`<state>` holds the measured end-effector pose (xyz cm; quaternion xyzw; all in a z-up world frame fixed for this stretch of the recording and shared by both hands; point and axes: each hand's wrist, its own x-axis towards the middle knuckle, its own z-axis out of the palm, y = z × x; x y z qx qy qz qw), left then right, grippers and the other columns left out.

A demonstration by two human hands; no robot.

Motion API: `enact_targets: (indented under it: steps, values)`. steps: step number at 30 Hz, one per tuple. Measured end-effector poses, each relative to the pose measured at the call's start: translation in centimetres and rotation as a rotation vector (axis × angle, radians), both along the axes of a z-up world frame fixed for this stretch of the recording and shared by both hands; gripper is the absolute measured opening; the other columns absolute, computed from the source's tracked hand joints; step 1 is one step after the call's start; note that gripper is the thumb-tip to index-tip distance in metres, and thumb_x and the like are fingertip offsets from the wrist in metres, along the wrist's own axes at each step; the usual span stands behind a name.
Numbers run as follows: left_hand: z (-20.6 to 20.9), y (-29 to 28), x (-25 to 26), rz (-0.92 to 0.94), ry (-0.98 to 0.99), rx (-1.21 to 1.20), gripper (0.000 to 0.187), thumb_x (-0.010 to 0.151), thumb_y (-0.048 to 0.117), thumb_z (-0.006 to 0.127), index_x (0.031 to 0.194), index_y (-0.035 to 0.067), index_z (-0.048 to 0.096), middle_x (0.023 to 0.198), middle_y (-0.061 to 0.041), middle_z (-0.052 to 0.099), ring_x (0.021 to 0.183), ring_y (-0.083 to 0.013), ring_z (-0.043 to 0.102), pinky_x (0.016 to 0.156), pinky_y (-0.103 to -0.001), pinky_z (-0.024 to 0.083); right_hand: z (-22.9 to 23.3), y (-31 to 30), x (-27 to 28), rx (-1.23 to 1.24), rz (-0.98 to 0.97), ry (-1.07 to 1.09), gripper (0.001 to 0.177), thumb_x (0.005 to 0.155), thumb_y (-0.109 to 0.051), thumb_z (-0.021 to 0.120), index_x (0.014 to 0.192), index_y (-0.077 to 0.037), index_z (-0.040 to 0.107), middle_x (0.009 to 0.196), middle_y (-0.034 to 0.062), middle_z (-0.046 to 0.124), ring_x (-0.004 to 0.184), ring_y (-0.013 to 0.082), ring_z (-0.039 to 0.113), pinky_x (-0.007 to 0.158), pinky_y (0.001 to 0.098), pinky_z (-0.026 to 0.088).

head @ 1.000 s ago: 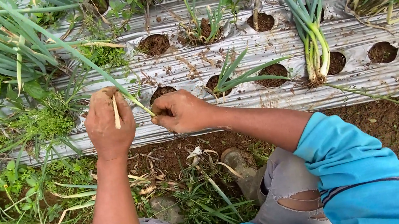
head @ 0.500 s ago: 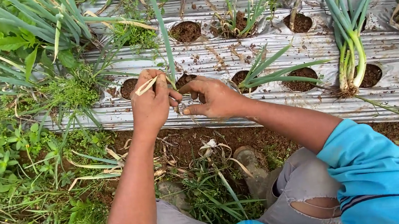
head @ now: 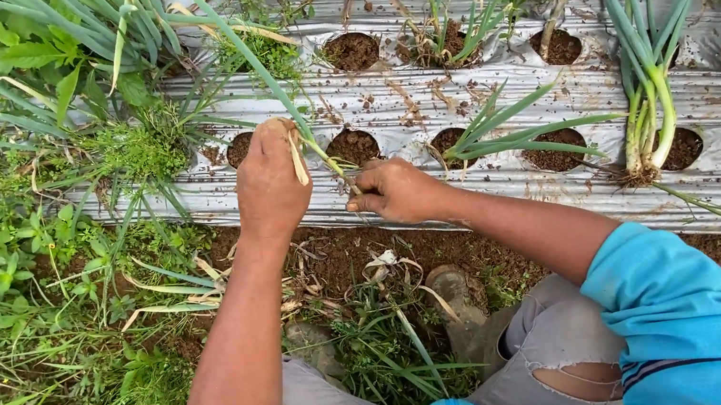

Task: The person pulls onions from holes in a plastic-covered raised bed, cleans the roots by hand, and removes weeds from the bed. The harvested onions are held in the left hand while the right hand continues to pull and clean more onions.

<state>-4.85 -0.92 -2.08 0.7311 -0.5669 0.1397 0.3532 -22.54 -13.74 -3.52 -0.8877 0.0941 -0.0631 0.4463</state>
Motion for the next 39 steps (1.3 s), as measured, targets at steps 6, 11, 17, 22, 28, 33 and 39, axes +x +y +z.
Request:
enact_targets:
  steps: [6,11,17,22,28,33,39]
  values:
    - [-3.1,-1.2,3.0,0.165,-0.395,-0.107,0.017,0.105,0.013,0.053,0.116,0.001,0.06,0.098,-0.017,0.064,0.079,-0.0336,0.074,0.066,-0.039,0.064,-1.0,-0.4,0.4,0.066,0.036,-0.003,0.022,0.097,-0.017,0.073,0.084,0.0,0.072,0.078,0.0133,0.064,0.075,0.0272,0.067,0.075,0.0418,0.055]
    - [3.2,2.0,5.6,0.261,0.023,-0.376,0.007,0.105,-0.002,0.05,0.106,-0.002,0.057,0.083,-0.016,0.064,0.06,-0.0265,0.07,0.053,-0.033,0.059,-4.9,0.2,-1.5,0.031,0.127,0.164,0.026,0.096,-0.023,0.074,0.081,-0.002,0.071,0.074,0.0106,0.063,0.071,0.0244,0.066,0.074,0.0397,0.057]
    - [4.5,3.1,5.0,0.236,0.585,-0.608,0.005,0.108,0.004,0.044,0.106,0.004,0.048,0.088,-0.018,0.07,0.057,-0.0209,0.073,0.045,-0.025,0.06,0.3,-0.9,-1.2,-0.046,0.031,0.383,0.03,0.099,-0.03,0.069,0.089,-0.002,0.071,0.09,0.0146,0.067,0.085,0.0282,0.067,0.084,0.0444,0.058]
    - [3.9,6.3,9.1,0.554,1.018,-1.063,0.008,0.097,0.023,0.048,0.099,0.015,0.046,0.086,-0.011,0.077,0.057,-0.0245,0.081,0.047,-0.025,0.062,-2.8,-3.7,-2.7,-0.195,-0.063,0.594,0.027,0.103,-0.031,0.068,0.099,-0.005,0.075,0.07,0.0046,0.067,0.055,0.0166,0.06,0.095,0.0382,0.06]
    - [4.7,6.2,5.4,0.45,1.082,-0.193,0.01,0.106,0.001,0.047,0.105,0.011,0.05,0.101,-0.009,0.068,0.077,-0.0119,0.073,0.061,-0.018,0.061,0.4,-5.4,-5.1,-0.214,-0.162,0.407,0.035,0.098,-0.04,0.069,0.087,-0.008,0.073,0.079,0.0091,0.067,0.075,0.0258,0.062,0.076,0.0445,0.054]
    - [6.1,3.4,0.7,0.258,0.806,1.137,0.092,0.091,0.034,0.064,0.165,0.032,0.008,0.171,-0.002,0.015,0.154,-0.0313,0.027,0.127,-0.052,0.021,8.3,-3.7,-12.4,-0.157,-0.209,-0.082,0.022,0.097,-0.027,0.07,0.093,-0.005,0.07,0.085,0.0092,0.065,0.08,0.0259,0.062,0.065,0.042,0.047]
    - [7.8,2.2,-1.5,0.32,0.892,1.112,0.071,0.096,0.03,0.054,0.162,0.028,0.028,0.17,0.002,0.026,0.146,-0.0334,0.042,0.124,-0.059,0.03,12.6,-6.9,-25.5,0.072,-0.715,-0.234,0.038,0.09,-0.005,0.081,0.117,-0.008,0.054,0.079,-0.0023,0.044,0.068,0.0066,0.048,0.056,0.0196,0.044]
